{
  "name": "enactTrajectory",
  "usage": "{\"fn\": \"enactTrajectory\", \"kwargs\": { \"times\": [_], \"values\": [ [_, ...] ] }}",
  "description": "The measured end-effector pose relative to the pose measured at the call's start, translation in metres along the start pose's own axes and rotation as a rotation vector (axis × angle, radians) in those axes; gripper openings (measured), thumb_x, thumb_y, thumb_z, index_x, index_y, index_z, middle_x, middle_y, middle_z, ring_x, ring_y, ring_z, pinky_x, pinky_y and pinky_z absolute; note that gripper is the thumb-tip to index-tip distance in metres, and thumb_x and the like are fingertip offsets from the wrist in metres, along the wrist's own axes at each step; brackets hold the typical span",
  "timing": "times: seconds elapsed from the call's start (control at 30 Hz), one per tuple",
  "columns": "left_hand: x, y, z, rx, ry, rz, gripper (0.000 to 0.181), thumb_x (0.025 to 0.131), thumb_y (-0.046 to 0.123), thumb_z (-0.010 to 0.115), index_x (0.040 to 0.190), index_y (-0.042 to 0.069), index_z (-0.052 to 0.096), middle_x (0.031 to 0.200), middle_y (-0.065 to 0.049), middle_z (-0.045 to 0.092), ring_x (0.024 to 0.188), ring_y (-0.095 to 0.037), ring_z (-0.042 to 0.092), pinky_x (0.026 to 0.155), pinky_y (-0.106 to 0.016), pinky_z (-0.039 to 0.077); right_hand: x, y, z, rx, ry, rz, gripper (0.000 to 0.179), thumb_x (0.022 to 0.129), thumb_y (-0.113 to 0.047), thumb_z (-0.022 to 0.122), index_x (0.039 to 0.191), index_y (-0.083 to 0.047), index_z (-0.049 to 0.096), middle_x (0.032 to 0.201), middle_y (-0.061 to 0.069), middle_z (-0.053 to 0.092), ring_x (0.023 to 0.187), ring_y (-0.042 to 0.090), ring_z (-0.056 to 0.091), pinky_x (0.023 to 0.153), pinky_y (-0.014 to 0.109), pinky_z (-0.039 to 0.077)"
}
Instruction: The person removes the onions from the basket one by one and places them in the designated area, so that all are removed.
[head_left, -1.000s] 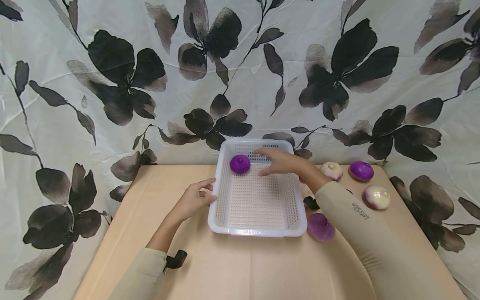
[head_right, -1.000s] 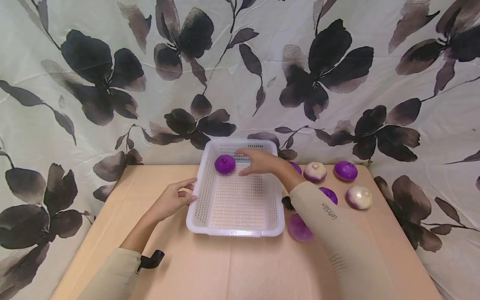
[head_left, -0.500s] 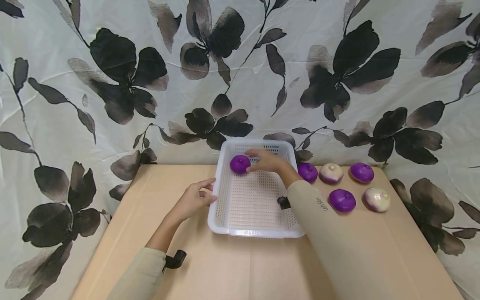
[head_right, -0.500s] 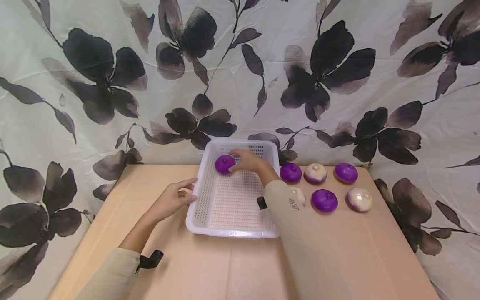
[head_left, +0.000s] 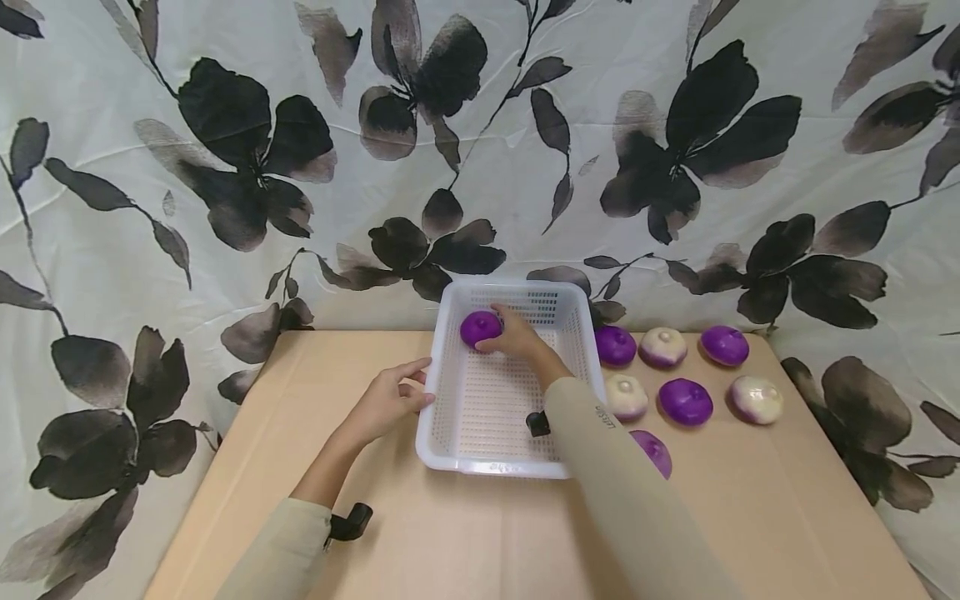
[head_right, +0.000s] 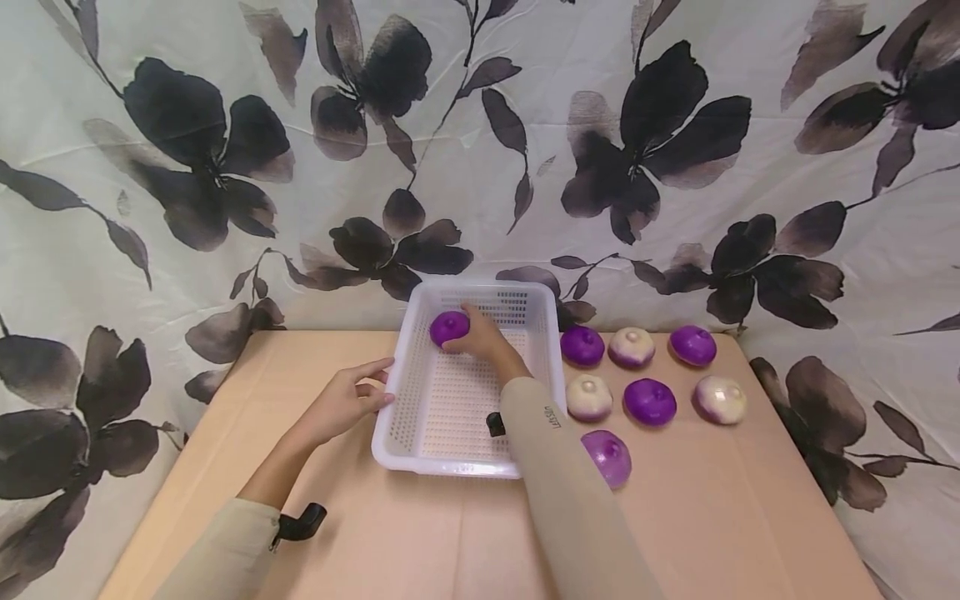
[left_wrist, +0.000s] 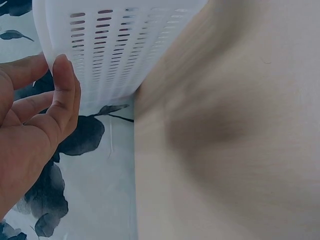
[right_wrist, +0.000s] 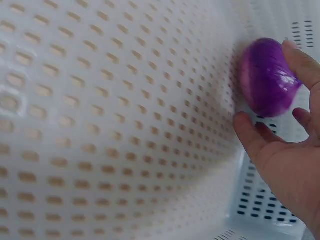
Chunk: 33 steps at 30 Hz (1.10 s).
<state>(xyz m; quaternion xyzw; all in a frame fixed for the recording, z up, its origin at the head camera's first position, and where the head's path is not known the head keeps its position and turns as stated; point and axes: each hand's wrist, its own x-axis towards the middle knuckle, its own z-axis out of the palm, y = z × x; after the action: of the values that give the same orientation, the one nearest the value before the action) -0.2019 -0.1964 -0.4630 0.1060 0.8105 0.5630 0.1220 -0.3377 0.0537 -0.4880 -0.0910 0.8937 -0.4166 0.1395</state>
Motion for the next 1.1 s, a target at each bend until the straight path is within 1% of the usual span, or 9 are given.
{"fn": "enactTrajectory", "kwargs": {
  "times": [0.13,0.3,0.4,0.53,0.7,0.8,0.9,1.1],
  "values": [
    [-0.001,-0.002,0.0,0.003,0.01,0.003,0.066,0.094,-0.003,0.067,0.154,-0.006,0.041,0.127,-0.028,0.056,0.087,-0.021,0.072,0.075,-0.033,0.065,0.0,0.0,0.009,0.024,0.027,0.03,0.101,0.085,-0.025,0.085,0.165,-0.014,0.023,0.164,0.018,0.035,0.151,0.042,0.036,0.125,0.056,0.032],
    [-0.001,-0.001,0.0,0.001,0.001,-0.001,0.066,0.094,-0.003,0.067,0.154,-0.006,0.04,0.127,-0.029,0.056,0.087,-0.021,0.072,0.074,-0.032,0.065,0.003,0.0,0.017,0.03,0.058,0.044,0.099,0.086,-0.023,0.085,0.164,-0.013,0.025,0.163,0.018,0.037,0.15,0.041,0.038,0.125,0.056,0.033],
    [-0.001,-0.001,0.0,-0.001,0.003,-0.008,0.067,0.094,-0.003,0.068,0.154,-0.006,0.04,0.127,-0.028,0.056,0.086,-0.021,0.072,0.074,-0.031,0.065,0.004,-0.003,0.02,0.027,0.072,0.053,0.096,0.086,-0.02,0.084,0.162,-0.012,0.027,0.161,0.019,0.04,0.148,0.04,0.04,0.124,0.055,0.035],
    [-0.002,-0.001,0.0,-0.006,0.005,-0.004,0.067,0.094,-0.004,0.067,0.154,-0.007,0.04,0.126,-0.029,0.056,0.085,-0.021,0.072,0.074,-0.031,0.065,0.003,-0.008,0.024,0.037,0.111,0.049,0.091,0.085,-0.015,0.084,0.16,-0.009,0.031,0.157,0.021,0.044,0.146,0.041,0.044,0.122,0.054,0.038],
    [-0.002,-0.002,0.0,-0.008,0.001,0.002,0.066,0.094,-0.003,0.067,0.154,-0.007,0.04,0.126,-0.029,0.056,0.085,-0.02,0.071,0.073,-0.03,0.065,0.001,-0.007,0.029,0.03,0.152,0.057,0.088,0.085,-0.014,0.084,0.158,-0.01,0.036,0.156,0.02,0.047,0.144,0.04,0.046,0.121,0.053,0.039],
    [-0.002,-0.002,0.0,-0.01,-0.005,0.007,0.066,0.094,-0.003,0.067,0.154,-0.007,0.039,0.127,-0.029,0.056,0.086,-0.021,0.072,0.073,-0.03,0.065,0.0,-0.006,0.028,0.026,0.152,0.052,0.088,0.084,-0.015,0.085,0.157,-0.01,0.037,0.155,0.02,0.047,0.144,0.04,0.046,0.121,0.054,0.04],
    [-0.002,-0.002,0.0,-0.011,-0.008,0.008,0.066,0.094,-0.003,0.067,0.154,-0.007,0.039,0.127,-0.029,0.055,0.087,-0.022,0.072,0.073,-0.031,0.065,-0.001,-0.007,0.025,0.03,0.134,0.051,0.087,0.084,-0.015,0.085,0.157,-0.011,0.037,0.155,0.02,0.047,0.144,0.041,0.046,0.121,0.056,0.04],
    [-0.001,-0.001,-0.001,0.005,-0.002,0.002,0.067,0.094,-0.003,0.067,0.155,-0.006,0.039,0.126,-0.029,0.057,0.087,-0.022,0.073,0.073,-0.031,0.065,-0.003,-0.016,0.01,0.017,0.097,0.039,0.086,0.083,-0.014,0.086,0.155,-0.014,0.039,0.154,0.02,0.048,0.144,0.042,0.045,0.12,0.058,0.041]
  ]
}}
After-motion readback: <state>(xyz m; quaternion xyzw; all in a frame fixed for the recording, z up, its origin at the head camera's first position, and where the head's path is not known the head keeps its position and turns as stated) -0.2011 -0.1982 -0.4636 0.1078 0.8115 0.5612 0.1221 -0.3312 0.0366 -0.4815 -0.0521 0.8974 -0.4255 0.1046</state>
